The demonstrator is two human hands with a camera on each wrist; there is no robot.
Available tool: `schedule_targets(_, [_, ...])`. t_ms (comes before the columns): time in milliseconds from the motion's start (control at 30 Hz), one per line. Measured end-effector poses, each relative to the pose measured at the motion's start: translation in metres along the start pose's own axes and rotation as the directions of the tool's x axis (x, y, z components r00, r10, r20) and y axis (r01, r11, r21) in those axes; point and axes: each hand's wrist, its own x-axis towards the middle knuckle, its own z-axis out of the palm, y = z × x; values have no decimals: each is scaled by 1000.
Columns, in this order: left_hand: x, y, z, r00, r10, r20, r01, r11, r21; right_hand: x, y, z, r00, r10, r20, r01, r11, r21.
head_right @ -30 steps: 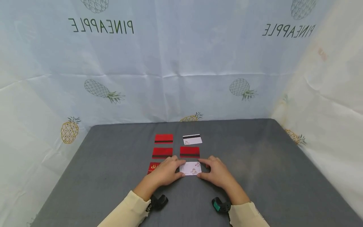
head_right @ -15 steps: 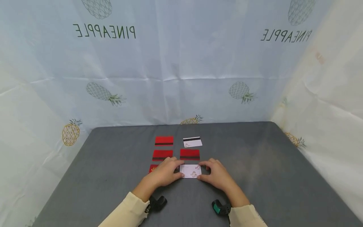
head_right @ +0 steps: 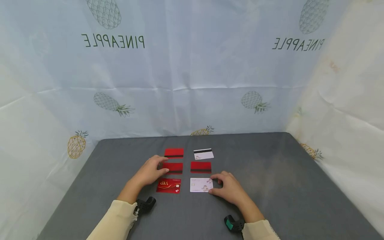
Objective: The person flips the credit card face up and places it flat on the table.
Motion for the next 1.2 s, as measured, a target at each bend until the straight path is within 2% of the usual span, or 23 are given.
schedule_targets(133, [0,-22,-6,998,-61,-4,61,998,-32,2,0,3,1000,-19,11,19,1000,7])
schedule_targets(267, [1,-32,-7,998,-69,9,69,996,-51,4,-1,5,999,-32,18,32,999,15])
schedule_targets(400, [1,-35,-7,997,-67,23,68,997,-34,5,-2,5,999,-22,36,21,1000,23])
schedule_targets(533, [2,-34,-7,997,-69,21,69,998,-11,6,-4,3,999,-16,49,12,997,72])
schedule_targets(733, [4,-30,-6,997,-77,19,77,997,10,13,-11,4,999,37,38,-42,991,125])
schedule_targets(800, [4,-30,-5,996,-81,22,81,997,17,19,-19,8,999,25,24,-27,992,121])
schedule_targets(933, [3,-32,-4,997,-70,10,70,997,17,35,-44,21,997,-74,-8,74,988,133])
schedule_targets(1000, [4,-32,-2,998,-65,-1,65,998,6,45,-59,27,995,-95,-8,95,982,164])
schedule_targets(1133, [4,-33,3,999,-53,-15,52,999,-13,68,-82,39,996,-84,36,75,975,210])
schedule_targets(1200, [4,-32,5,999,-49,-16,48,998,-27,78,-88,43,996,-64,60,51,979,198])
